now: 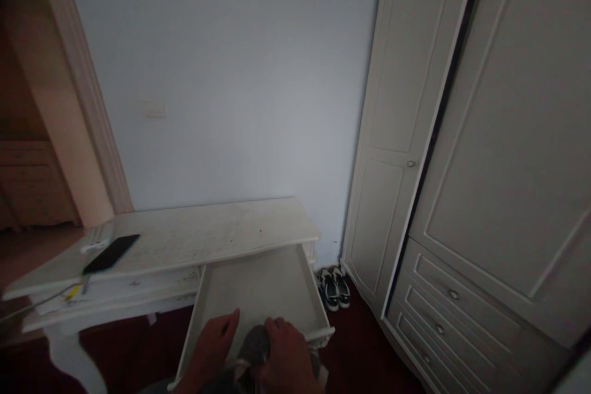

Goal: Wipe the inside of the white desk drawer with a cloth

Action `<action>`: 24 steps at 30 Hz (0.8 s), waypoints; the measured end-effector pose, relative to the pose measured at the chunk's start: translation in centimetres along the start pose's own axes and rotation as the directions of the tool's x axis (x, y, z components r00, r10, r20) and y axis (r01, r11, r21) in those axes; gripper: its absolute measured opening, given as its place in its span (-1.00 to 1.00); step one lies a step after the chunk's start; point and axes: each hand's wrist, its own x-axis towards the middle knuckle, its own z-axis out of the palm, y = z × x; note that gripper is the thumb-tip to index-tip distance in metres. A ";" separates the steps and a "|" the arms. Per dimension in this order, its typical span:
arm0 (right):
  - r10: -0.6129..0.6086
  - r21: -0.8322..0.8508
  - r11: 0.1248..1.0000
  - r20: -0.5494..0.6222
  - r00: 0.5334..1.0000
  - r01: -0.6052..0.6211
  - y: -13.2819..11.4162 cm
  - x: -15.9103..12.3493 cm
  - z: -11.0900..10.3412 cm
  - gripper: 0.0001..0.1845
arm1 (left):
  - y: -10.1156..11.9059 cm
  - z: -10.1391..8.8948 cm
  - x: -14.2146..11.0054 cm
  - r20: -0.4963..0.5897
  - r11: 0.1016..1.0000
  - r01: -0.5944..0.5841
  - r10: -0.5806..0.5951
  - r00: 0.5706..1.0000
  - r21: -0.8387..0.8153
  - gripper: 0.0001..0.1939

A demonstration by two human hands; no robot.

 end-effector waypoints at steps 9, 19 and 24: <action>0.165 -0.163 0.970 -0.120 0.979 -0.183 2.7 -1.1 -2.3 -0.30 | -0.2 0.4 0.2 -0.024 0.999 -0.037 0.037 0.999 -0.006 -0.28; -0.010 -0.065 0.998 -0.001 1.000 0.010 -3.9 0.3 2.9 -0.20 | 0.1 -0.3 0.2 0.001 0.998 0.033 -0.033 0.999 -0.050 -0.17; 0.069 -0.092 0.993 -0.063 0.996 -0.075 -0.1 -0.4 0.5 -0.24 | 0.2 -0.2 0.0 0.010 0.999 0.011 -0.010 1.000 -0.040 -0.24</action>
